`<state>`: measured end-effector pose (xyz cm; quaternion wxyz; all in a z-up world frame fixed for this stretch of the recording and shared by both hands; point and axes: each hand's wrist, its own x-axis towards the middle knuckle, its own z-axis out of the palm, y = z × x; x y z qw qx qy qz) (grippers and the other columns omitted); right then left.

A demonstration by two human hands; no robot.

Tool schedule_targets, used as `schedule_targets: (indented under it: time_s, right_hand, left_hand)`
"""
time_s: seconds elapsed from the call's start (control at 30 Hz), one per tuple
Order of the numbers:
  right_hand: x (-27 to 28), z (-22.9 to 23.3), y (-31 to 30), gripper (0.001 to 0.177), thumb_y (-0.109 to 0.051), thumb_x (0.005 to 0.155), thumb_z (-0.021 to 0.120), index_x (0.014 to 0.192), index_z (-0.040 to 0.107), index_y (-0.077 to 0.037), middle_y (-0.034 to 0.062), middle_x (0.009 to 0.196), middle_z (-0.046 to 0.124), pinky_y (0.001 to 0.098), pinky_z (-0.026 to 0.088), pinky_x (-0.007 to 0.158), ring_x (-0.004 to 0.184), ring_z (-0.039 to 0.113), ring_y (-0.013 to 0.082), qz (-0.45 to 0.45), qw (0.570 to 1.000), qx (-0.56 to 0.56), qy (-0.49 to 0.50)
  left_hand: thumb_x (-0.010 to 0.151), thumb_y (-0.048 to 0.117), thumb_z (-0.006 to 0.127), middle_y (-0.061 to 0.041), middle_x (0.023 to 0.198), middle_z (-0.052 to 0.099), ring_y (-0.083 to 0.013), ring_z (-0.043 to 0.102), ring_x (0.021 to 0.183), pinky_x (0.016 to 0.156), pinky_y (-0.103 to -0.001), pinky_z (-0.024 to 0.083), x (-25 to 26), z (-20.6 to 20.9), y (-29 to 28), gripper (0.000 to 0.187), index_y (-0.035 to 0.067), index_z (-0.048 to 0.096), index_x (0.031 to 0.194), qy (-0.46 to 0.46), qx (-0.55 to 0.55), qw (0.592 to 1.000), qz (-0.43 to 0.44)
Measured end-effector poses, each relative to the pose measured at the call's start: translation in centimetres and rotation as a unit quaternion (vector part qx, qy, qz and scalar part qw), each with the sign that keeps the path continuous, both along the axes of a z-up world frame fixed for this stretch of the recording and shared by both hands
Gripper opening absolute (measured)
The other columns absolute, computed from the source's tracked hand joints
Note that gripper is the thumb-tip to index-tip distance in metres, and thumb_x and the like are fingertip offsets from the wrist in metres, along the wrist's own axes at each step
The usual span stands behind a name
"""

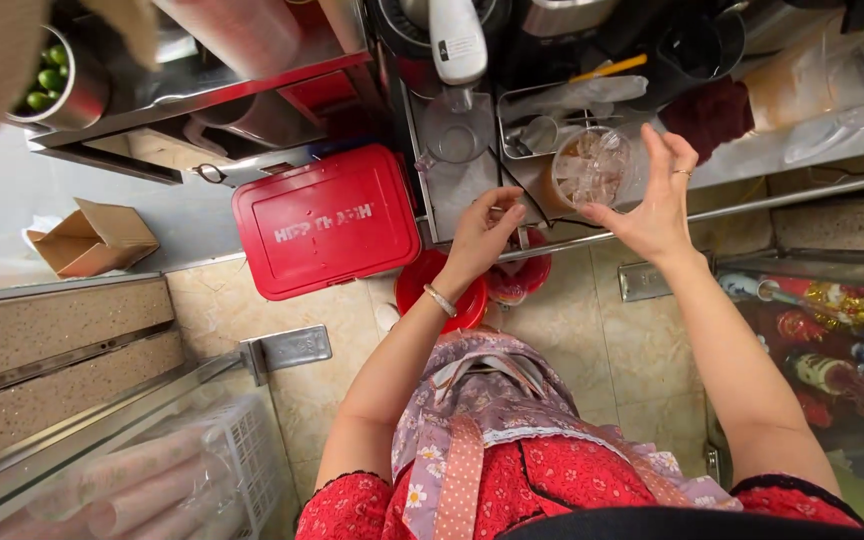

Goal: Preparing a fruit-based juice drink by slicing kumquats, squeezing them into a cup with a strainer, and adding ice.

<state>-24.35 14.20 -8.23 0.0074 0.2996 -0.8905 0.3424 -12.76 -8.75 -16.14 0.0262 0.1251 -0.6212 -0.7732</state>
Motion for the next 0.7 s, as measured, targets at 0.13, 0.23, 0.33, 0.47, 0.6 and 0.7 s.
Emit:
schedule_targets:
  time_s: [0.13,0.23,0.33,0.47,0.6,0.7]
  right_hand:
    - [-1.1,-2.5,-0.4,0.128,-0.042,0.064,0.099,0.166,0.028,-0.009,0.0287,0.154,0.024,0.0521,0.035,0.122,0.143,0.033,0.0489,-0.006,0.996,0.080,-0.038]
    - [-1.6,-2.0,-2.7,0.127,-0.046,0.066,0.100,0.165,0.029,-0.014,0.0300,0.154,0.022,0.0572,0.033,0.119,0.142,0.030,0.0525,0.004,0.993,0.112,-0.031]
    - [-1.9,-2.9,-3.3,0.118,-0.046,0.073,0.096,0.166,0.029,-0.018,0.0307,0.160,0.018,0.0629,0.030,0.117,0.146,0.027,0.0537,0.010,0.990,0.138,-0.001]
    - [-2.3,-4.2,-3.2,0.115,-0.046,0.075,0.092,0.166,0.029,-0.018,0.0309,0.165,0.014,0.0676,0.028,0.115,0.148,0.023,0.0544,0.018,0.984,0.171,0.039]
    - [-2.1,-4.7,-2.6,0.117,-0.046,0.075,0.090,0.168,0.025,-0.016,0.0312,0.167,0.013,0.0693,0.028,0.114,0.150,0.020,0.0553,0.030,0.979,0.198,0.045]
    - [-2.7,-2.1,-2.6,0.117,-0.043,0.072,0.088,0.166,0.024,-0.013,0.0330,0.165,0.013,0.0675,0.029,0.113,0.148,0.020,0.0560,0.053,0.982,0.180,0.002]
  left_hand:
    - [0.098,0.028,0.070,-0.011,0.112,0.068,-0.0151,0.068,0.092,0.081,-0.030,0.059,-2.3,-2.7,1.8,0.045,0.000,0.065,0.132,-0.001,-0.139,0.990,0.029]
    - [0.096,0.032,0.070,-0.013,0.113,0.065,-0.0182,0.071,0.090,0.078,-0.031,0.060,-5.2,-2.4,3.3,0.052,-0.001,0.061,0.135,-0.027,-0.171,0.984,0.033]
    - [0.094,0.033,0.071,-0.014,0.110,0.067,-0.0193,0.072,0.086,0.076,-0.032,0.060,-7.4,-1.8,4.4,0.056,-0.001,0.059,0.137,-0.053,-0.169,0.983,0.043]
    - [0.094,0.028,0.070,-0.015,0.104,0.068,-0.0220,0.070,0.082,0.075,-0.035,0.058,-8.1,-1.7,4.7,0.059,0.000,0.054,0.144,-0.040,-0.184,0.981,0.037]
    - [0.096,0.018,0.064,-0.019,0.110,0.063,-0.0305,0.065,0.091,0.084,-0.039,0.054,-7.4,-1.6,4.9,0.065,0.006,0.042,0.156,0.029,-0.245,0.969,0.021]
    - [0.099,0.016,0.063,-0.020,0.118,0.060,-0.0348,0.062,0.101,0.091,-0.041,0.052,-7.3,-2.2,4.9,0.062,0.010,0.041,0.157,0.066,-0.285,0.956,0.011]
